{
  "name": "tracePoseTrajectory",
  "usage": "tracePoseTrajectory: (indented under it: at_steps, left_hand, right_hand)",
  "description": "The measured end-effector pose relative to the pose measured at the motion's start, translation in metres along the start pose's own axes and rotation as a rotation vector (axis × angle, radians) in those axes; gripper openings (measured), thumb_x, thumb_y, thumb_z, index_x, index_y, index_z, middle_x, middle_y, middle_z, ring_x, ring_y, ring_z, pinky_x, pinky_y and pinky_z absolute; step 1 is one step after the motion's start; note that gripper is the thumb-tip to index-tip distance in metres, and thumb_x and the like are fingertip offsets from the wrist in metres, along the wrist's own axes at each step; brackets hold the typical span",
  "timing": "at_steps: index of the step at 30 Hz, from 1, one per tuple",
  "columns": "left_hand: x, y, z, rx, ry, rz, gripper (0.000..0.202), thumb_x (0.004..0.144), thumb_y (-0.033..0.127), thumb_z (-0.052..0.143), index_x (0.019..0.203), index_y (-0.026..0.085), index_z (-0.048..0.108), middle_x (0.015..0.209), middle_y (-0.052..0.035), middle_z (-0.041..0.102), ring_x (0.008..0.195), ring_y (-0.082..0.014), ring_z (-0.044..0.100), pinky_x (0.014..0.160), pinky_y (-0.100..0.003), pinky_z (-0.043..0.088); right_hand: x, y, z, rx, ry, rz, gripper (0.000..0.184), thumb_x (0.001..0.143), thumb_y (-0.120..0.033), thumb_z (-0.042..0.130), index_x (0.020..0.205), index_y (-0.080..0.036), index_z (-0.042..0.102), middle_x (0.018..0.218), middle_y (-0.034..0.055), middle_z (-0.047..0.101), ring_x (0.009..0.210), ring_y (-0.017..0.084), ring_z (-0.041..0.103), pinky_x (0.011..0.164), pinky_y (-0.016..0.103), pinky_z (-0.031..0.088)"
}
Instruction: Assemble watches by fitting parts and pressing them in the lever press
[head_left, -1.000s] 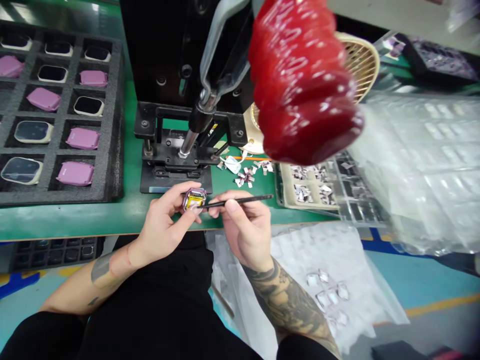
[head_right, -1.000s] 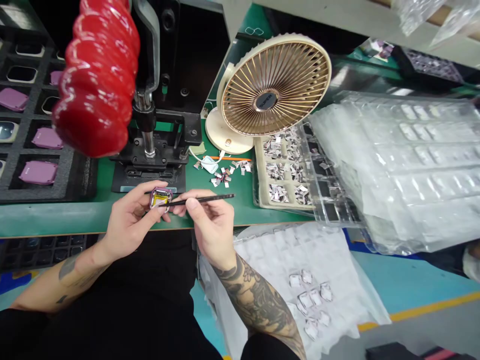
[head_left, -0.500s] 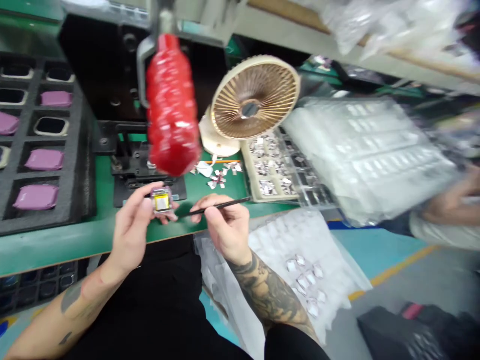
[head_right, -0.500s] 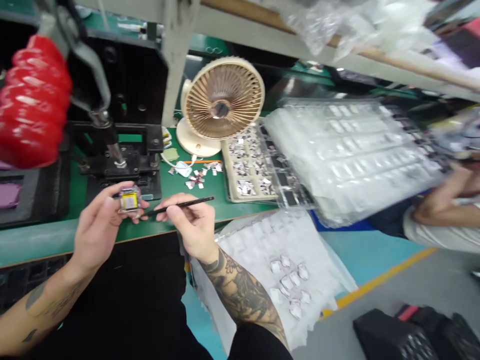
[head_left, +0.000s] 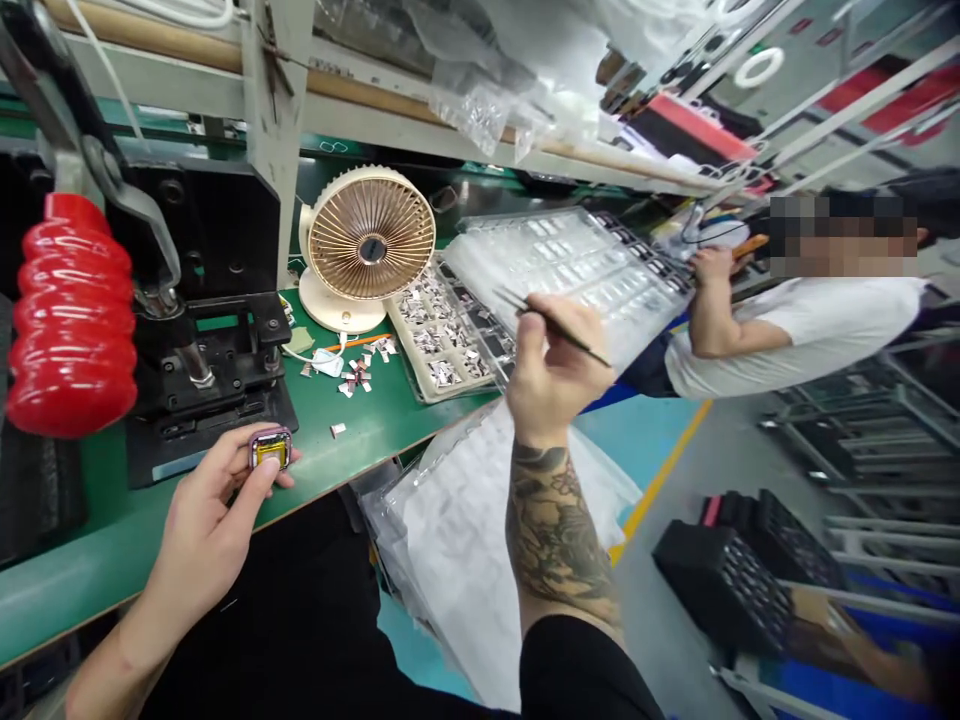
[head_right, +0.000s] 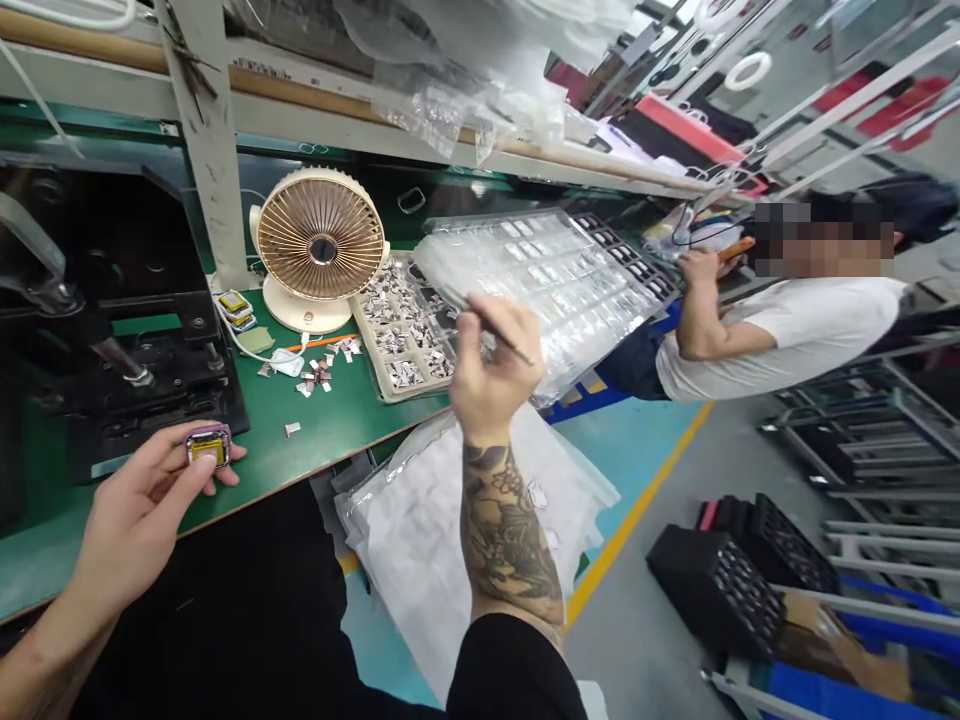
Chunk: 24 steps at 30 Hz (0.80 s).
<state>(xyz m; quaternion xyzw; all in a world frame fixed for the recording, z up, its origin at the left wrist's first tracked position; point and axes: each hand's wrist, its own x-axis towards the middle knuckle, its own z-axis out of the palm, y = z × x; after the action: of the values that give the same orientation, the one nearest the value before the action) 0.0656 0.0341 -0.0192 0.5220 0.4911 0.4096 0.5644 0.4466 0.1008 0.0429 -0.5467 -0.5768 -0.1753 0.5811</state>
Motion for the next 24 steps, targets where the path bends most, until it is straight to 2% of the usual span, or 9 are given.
tracePoseTrajectory:
  at_steps: [2, 5, 7, 9, 11, 14, 17, 20, 24]
  left_hand:
    - [-0.003, 0.001, 0.001, 0.011, 0.040, 0.017, 0.037, 0.111, 0.050, 0.075, 0.137, 0.024, 0.072, 0.124, -0.0074, 0.086, 0.095, -0.0191, 0.080, 0.088, -0.033, 0.062]
    - [-0.006, 0.002, 0.002, 0.009, 0.090, 0.051, 0.030, 0.112, 0.044, 0.075, 0.133, 0.023, 0.071, 0.120, -0.0065, 0.087, 0.093, -0.0178, 0.080, 0.086, -0.032, 0.062]
    - [-0.007, 0.003, 0.002, -0.001, 0.101, 0.085, 0.028, 0.112, 0.042, 0.075, 0.132, 0.022, 0.071, 0.119, -0.0072, 0.087, 0.090, -0.0178, 0.081, 0.083, -0.031, 0.062]
    - [-0.006, 0.003, 0.001, -0.010, 0.095, 0.114, 0.028, 0.112, 0.039, 0.075, 0.132, 0.021, 0.072, 0.118, -0.0077, 0.087, 0.089, -0.0175, 0.081, 0.082, -0.031, 0.063]
    - [-0.005, 0.002, 0.000, -0.015, 0.077, 0.127, 0.027, 0.113, 0.038, 0.075, 0.134, 0.021, 0.072, 0.119, -0.0075, 0.086, 0.089, -0.0167, 0.081, 0.082, -0.030, 0.063]
    - [-0.005, 0.001, -0.001, -0.013, 0.059, 0.125, 0.027, 0.113, 0.037, 0.074, 0.135, 0.021, 0.072, 0.119, -0.0067, 0.086, 0.090, -0.0156, 0.081, 0.083, -0.029, 0.063]
    - [-0.006, 0.001, -0.001, -0.003, 0.075, 0.126, 0.028, 0.113, 0.039, 0.074, 0.134, 0.022, 0.072, 0.119, -0.0066, 0.086, 0.090, -0.0161, 0.081, 0.083, -0.029, 0.063]
    - [-0.006, 0.001, -0.001, 0.013, 0.081, 0.122, 0.029, 0.112, 0.041, 0.075, 0.134, 0.021, 0.073, 0.118, -0.0069, 0.086, 0.090, -0.0167, 0.081, 0.083, -0.030, 0.063]
    - [-0.005, -0.001, 0.000, -0.009, 0.060, 0.118, 0.031, 0.113, 0.040, 0.074, 0.138, 0.023, 0.069, 0.119, -0.0068, 0.086, 0.091, -0.0167, 0.081, 0.084, -0.030, 0.063]
  right_hand:
    - [-0.031, -0.017, 0.000, -0.076, -0.189, -0.173, 0.023, 0.109, -0.029, 0.073, 0.130, -0.026, 0.082, 0.113, 0.0075, 0.081, 0.102, 0.022, 0.077, 0.087, 0.040, 0.063]
    - [-0.072, -0.036, -0.004, -0.165, -0.556, -0.430, 0.036, 0.110, -0.016, 0.068, 0.143, -0.027, 0.074, 0.110, 0.0066, 0.081, 0.100, 0.021, 0.075, 0.087, 0.040, 0.058]
    - [-0.086, -0.039, -0.004, -0.257, -0.748, -0.546, 0.036, 0.111, -0.012, 0.062, 0.144, -0.024, 0.071, 0.109, 0.0073, 0.081, 0.103, 0.023, 0.073, 0.092, 0.042, 0.055]
    - [-0.090, -0.038, -0.001, -0.343, -0.869, -0.581, 0.036, 0.111, -0.007, 0.056, 0.141, -0.019, 0.071, 0.113, 0.0099, 0.081, 0.106, 0.024, 0.070, 0.095, 0.043, 0.053]
    - [-0.088, -0.040, 0.003, -0.367, -0.912, -0.549, 0.037, 0.110, -0.005, 0.053, 0.140, -0.017, 0.071, 0.118, 0.0122, 0.080, 0.107, 0.025, 0.068, 0.095, 0.044, 0.051]
    - [-0.082, -0.058, 0.011, -0.239, -0.939, -0.490, 0.035, 0.112, -0.008, 0.053, 0.141, -0.019, 0.070, 0.127, 0.0126, 0.078, 0.114, 0.025, 0.067, 0.094, 0.043, 0.051]
    - [-0.082, -0.081, 0.023, -0.108, -1.030, -0.606, 0.028, 0.116, -0.014, 0.054, 0.138, -0.017, 0.071, 0.134, 0.0121, 0.077, 0.123, 0.025, 0.066, 0.099, 0.042, 0.052]
    - [-0.083, -0.094, 0.036, -0.146, -1.103, -0.718, 0.026, 0.118, -0.015, 0.049, 0.124, -0.014, 0.074, 0.122, 0.0130, 0.077, 0.110, 0.025, 0.064, 0.093, 0.041, 0.051]
    - [-0.079, -0.094, 0.046, -0.180, -1.154, -0.707, 0.025, 0.117, -0.015, 0.049, 0.112, -0.014, 0.073, 0.109, 0.0123, 0.073, 0.097, 0.025, 0.059, 0.087, 0.041, 0.049]
